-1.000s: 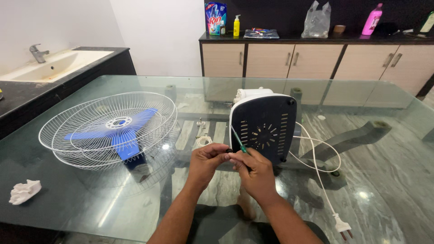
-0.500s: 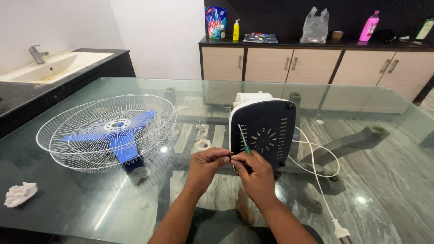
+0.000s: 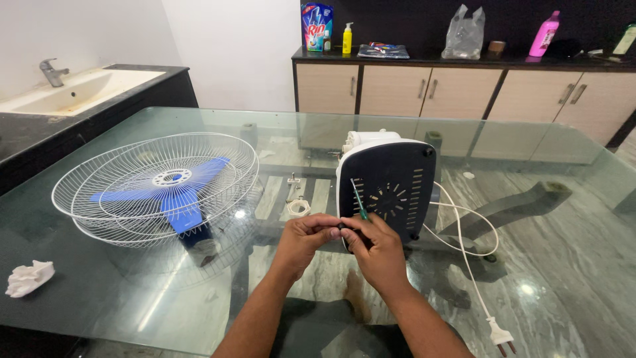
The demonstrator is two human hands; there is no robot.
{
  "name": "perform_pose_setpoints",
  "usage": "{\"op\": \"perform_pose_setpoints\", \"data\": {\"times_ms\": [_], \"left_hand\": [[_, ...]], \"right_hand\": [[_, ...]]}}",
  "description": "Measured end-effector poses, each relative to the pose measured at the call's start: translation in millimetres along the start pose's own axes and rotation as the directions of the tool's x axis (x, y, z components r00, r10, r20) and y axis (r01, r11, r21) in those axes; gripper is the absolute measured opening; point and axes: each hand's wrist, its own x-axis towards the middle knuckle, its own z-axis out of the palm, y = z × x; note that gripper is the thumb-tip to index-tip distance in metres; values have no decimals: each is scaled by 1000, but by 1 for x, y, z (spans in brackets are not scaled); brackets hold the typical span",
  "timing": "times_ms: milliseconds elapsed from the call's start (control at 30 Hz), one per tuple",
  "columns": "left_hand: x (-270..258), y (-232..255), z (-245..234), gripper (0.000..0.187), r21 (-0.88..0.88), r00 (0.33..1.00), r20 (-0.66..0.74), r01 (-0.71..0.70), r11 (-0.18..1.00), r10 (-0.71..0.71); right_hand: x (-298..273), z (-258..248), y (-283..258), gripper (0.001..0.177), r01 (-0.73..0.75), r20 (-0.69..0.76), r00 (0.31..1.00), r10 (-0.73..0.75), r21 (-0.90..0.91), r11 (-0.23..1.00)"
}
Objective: The person uses a screwdriver to tighten screws on the back cover of a small fan motor housing. They rotate the housing to access different screw locations and continue securing the cover throughout the clip.
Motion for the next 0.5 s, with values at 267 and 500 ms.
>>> {"op": "perform_pose_setpoints", "data": {"times_ms": [267,500], "left_hand": [[2,-7,-2,23,-12,999,10,31,999,-31],[0,-1,0,24,0,999,50,2,1000,-2]], "right_hand": [[-1,2,7,15,40,-34,999,-41,-29,999],[-2,1,7,15,115,-50,992,-117,-36,993]]}}
